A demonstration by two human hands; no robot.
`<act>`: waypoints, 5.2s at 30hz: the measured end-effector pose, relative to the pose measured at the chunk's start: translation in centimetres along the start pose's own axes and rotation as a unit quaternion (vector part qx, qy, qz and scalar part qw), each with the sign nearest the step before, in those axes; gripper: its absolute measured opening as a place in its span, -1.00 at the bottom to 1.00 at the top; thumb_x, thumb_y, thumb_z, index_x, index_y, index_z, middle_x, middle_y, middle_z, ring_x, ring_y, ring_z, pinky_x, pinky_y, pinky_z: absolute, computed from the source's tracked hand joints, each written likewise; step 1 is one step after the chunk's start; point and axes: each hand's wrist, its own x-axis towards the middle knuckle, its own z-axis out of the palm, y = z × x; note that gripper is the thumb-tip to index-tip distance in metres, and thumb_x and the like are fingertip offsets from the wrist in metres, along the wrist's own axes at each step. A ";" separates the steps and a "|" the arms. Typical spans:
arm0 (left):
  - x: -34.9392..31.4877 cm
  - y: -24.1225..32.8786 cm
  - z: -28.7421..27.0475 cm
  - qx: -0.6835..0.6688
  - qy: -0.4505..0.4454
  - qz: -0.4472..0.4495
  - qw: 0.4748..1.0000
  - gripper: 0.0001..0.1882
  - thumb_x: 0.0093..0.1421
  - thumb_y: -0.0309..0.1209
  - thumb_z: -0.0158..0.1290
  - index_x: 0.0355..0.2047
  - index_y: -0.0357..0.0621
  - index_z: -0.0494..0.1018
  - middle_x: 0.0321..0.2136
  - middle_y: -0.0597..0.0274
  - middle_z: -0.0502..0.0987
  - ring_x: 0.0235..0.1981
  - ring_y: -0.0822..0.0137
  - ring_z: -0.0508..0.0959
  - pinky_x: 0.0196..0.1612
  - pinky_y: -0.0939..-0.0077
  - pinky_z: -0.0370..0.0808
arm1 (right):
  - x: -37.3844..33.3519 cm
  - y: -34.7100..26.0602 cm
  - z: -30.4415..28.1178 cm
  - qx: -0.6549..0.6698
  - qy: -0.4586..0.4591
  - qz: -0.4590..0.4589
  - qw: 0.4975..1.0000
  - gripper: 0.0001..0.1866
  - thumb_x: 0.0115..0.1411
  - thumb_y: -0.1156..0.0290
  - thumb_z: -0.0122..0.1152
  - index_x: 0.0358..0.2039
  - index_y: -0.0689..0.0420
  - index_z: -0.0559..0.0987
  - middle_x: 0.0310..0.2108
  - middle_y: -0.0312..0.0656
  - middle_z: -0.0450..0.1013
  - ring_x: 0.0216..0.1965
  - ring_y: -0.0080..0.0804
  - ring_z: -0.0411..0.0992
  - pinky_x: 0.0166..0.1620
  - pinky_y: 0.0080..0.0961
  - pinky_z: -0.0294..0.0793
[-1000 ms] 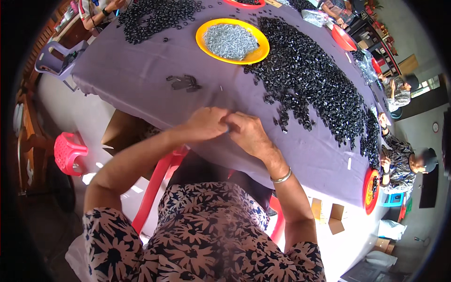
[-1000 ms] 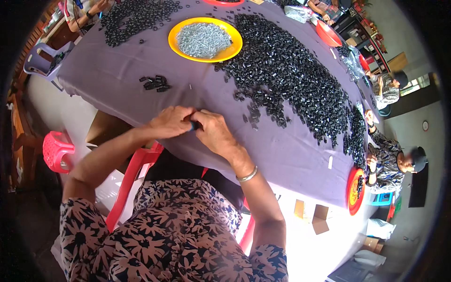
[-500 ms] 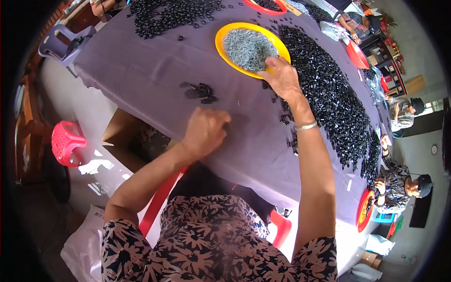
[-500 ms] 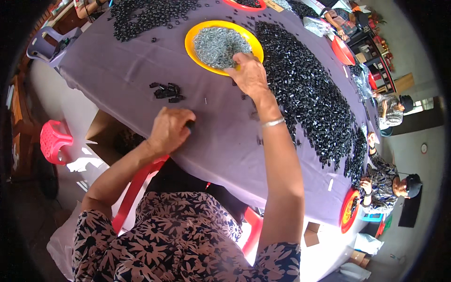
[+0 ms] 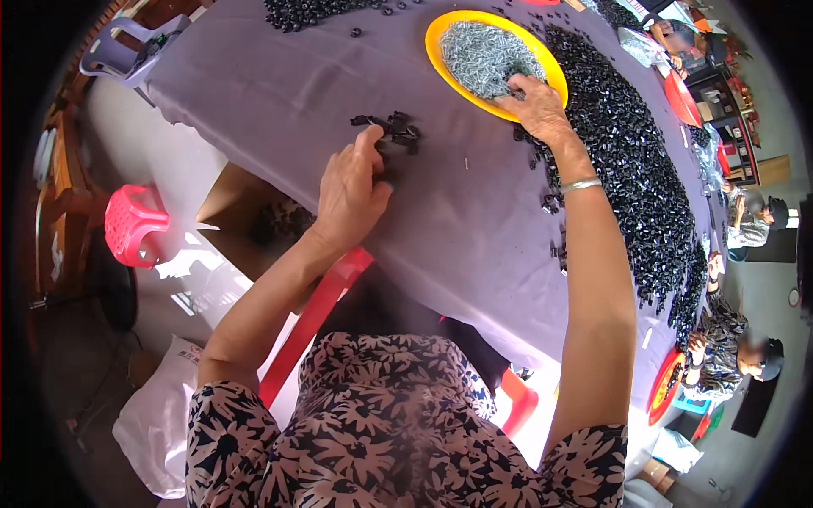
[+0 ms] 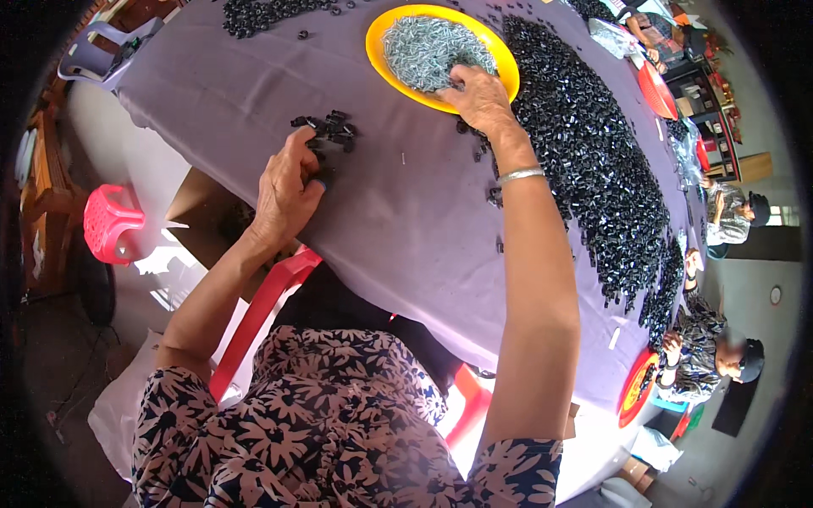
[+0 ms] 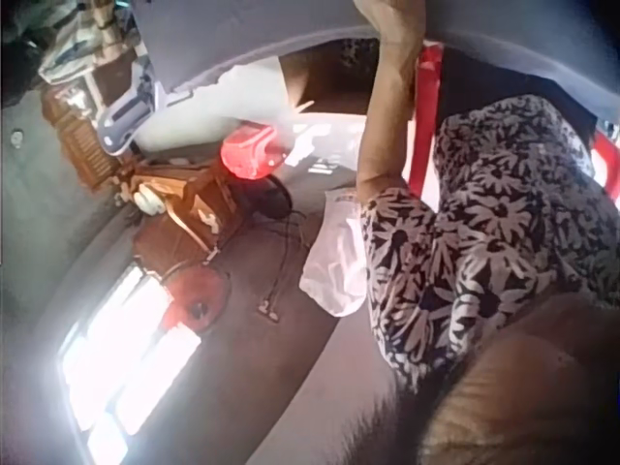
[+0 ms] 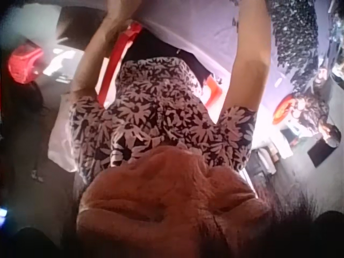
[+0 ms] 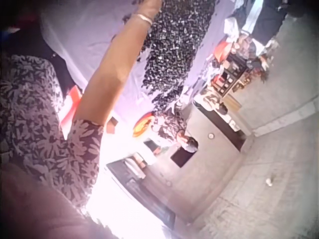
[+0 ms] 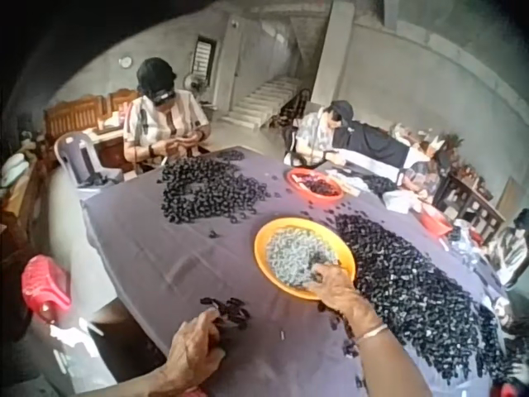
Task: Manually sorting and inspecting small black plastic components at a large table.
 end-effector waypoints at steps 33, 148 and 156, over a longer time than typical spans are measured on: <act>-0.3 -0.3 0.8 0.053 0.021 0.043 0.997 -0.54 -0.17 -0.61 0.08 -0.16 -0.13 0.41 -0.45 0.22 0.45 -0.34 0.15 0.46 -0.21 0.28 0.36 | -14.5 -2.8 -3.5 0.004 0.115 -0.039 0.993 -0.82 -0.01 0.49 0.31 -0.36 0.16 0.54 -0.36 -0.13 0.45 -0.24 -0.13 0.42 -0.15 -0.31 0.45; -1.7 7.2 5.1 -0.533 -0.335 -0.047 0.775 -0.64 0.15 -0.69 0.05 -0.02 -0.27 0.39 -0.28 0.26 0.54 -0.22 0.49 0.52 -0.05 0.54 0.47 | -23.5 -12.5 -2.4 0.493 0.194 0.047 0.847 -0.78 0.01 0.78 0.20 -0.33 0.23 0.57 -0.41 -0.28 0.47 -0.43 -0.57 0.50 -0.39 -0.69 0.48; -1.9 6.0 5.3 -0.424 -0.267 0.076 0.862 -0.48 0.00 -0.79 -0.13 -0.01 -0.19 0.42 -0.27 0.30 0.58 -0.22 0.56 0.50 -0.17 0.66 0.40 | -23.8 -9.8 -2.9 0.360 0.146 0.093 0.916 -0.83 0.17 0.70 0.16 -0.25 0.20 0.58 -0.34 -0.36 0.48 -0.31 -0.67 0.41 -0.22 -0.73 0.42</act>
